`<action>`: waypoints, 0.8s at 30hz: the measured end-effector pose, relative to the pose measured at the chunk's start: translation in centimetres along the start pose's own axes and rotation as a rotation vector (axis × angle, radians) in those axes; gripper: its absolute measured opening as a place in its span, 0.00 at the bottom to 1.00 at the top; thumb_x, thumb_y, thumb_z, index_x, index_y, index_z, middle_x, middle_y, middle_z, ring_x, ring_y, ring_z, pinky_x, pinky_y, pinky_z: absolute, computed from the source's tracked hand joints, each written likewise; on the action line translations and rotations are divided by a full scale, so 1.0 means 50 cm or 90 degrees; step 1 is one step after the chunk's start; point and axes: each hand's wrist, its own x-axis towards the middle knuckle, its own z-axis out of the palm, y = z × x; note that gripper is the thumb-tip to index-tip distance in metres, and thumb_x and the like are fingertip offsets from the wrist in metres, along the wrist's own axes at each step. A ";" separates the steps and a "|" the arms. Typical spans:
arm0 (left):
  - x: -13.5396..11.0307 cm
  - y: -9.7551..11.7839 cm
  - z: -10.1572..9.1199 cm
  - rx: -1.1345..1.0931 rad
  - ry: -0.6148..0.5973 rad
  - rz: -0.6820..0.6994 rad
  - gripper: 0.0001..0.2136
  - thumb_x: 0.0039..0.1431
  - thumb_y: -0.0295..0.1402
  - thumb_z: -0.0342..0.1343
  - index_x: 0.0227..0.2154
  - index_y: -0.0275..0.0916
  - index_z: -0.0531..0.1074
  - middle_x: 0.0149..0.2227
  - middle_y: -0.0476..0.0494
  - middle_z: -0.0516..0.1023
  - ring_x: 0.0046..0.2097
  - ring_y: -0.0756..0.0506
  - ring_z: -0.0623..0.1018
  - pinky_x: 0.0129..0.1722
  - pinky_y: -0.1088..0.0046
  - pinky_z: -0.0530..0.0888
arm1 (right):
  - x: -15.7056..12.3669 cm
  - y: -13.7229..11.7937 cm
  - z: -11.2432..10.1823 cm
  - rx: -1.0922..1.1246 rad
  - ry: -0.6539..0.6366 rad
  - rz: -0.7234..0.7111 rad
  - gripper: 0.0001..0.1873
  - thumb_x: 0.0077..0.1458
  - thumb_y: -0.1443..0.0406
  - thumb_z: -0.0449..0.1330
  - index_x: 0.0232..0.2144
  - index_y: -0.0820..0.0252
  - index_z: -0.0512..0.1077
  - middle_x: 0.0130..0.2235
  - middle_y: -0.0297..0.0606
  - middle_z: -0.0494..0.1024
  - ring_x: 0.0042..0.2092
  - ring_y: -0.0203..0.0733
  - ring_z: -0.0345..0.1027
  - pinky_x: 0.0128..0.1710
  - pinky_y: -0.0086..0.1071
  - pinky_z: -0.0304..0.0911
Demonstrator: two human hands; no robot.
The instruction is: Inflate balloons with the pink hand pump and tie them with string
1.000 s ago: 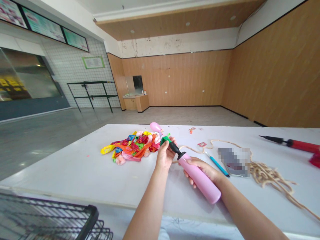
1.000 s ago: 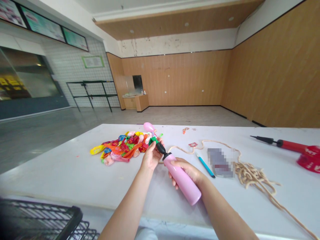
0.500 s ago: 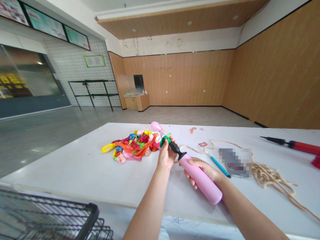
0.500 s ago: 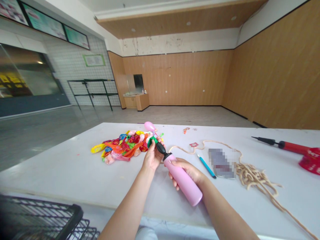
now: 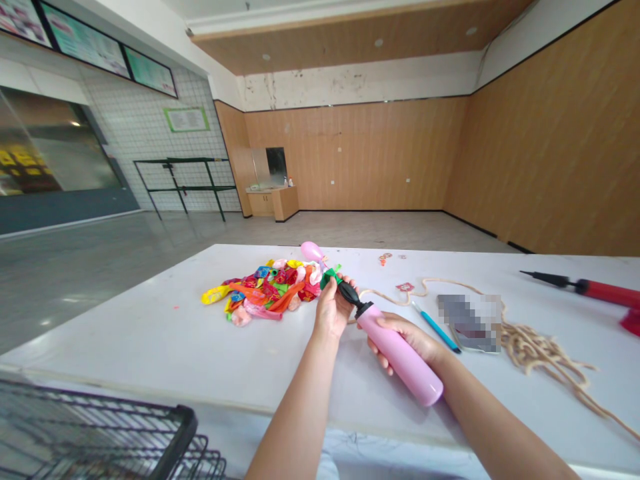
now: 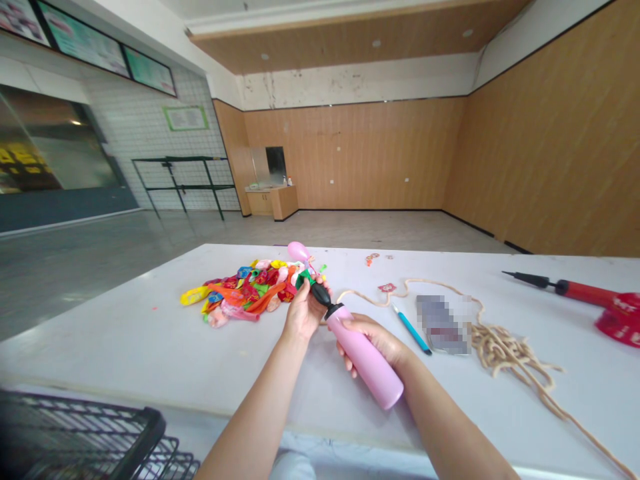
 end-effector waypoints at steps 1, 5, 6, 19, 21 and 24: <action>-0.001 0.000 0.002 0.014 -0.009 0.006 0.08 0.52 0.33 0.64 0.29 0.37 0.71 0.30 0.48 0.73 0.34 0.50 0.75 0.37 0.73 0.73 | 0.000 0.000 0.001 -0.003 0.000 0.000 0.22 0.50 0.48 0.59 0.35 0.61 0.67 0.26 0.36 0.75 0.21 0.38 0.70 0.20 0.29 0.66; -0.002 0.000 0.004 0.068 -0.027 0.036 0.11 0.49 0.34 0.66 0.29 0.37 0.69 0.29 0.48 0.72 0.32 0.50 0.74 0.34 0.74 0.73 | -0.004 -0.003 0.006 -0.002 0.007 -0.002 0.19 0.52 0.51 0.59 0.36 0.62 0.66 0.26 0.36 0.75 0.22 0.39 0.70 0.20 0.30 0.66; -0.002 0.000 0.003 0.081 -0.021 0.043 0.11 0.49 0.34 0.66 0.29 0.37 0.69 0.29 0.48 0.73 0.31 0.50 0.74 0.33 0.74 0.73 | -0.005 -0.004 0.008 -0.003 0.009 0.002 0.19 0.52 0.52 0.59 0.37 0.61 0.65 0.26 0.36 0.75 0.22 0.39 0.70 0.19 0.30 0.65; 0.013 -0.016 -0.002 0.137 0.079 0.071 0.07 0.51 0.31 0.58 0.27 0.37 0.65 0.23 0.50 0.70 0.26 0.51 0.73 0.31 0.73 0.73 | 0.009 0.005 0.003 -0.077 0.003 -0.001 0.24 0.52 0.52 0.60 0.45 0.59 0.61 0.27 0.34 0.75 0.22 0.39 0.71 0.19 0.30 0.66; 0.010 -0.021 0.002 0.119 0.089 0.071 0.07 0.50 0.32 0.58 0.27 0.38 0.64 0.23 0.50 0.70 0.27 0.50 0.74 0.32 0.72 0.73 | 0.009 0.006 0.003 -0.082 0.003 0.000 0.25 0.52 0.52 0.60 0.46 0.59 0.60 0.27 0.33 0.75 0.22 0.39 0.72 0.19 0.30 0.66; 0.003 -0.027 0.008 0.108 0.123 0.066 0.08 0.50 0.33 0.58 0.28 0.39 0.63 0.24 0.51 0.70 0.28 0.49 0.76 0.32 0.71 0.73 | 0.010 0.008 0.004 -0.089 0.015 0.004 0.25 0.52 0.52 0.60 0.46 0.58 0.60 0.27 0.33 0.75 0.22 0.40 0.72 0.19 0.30 0.66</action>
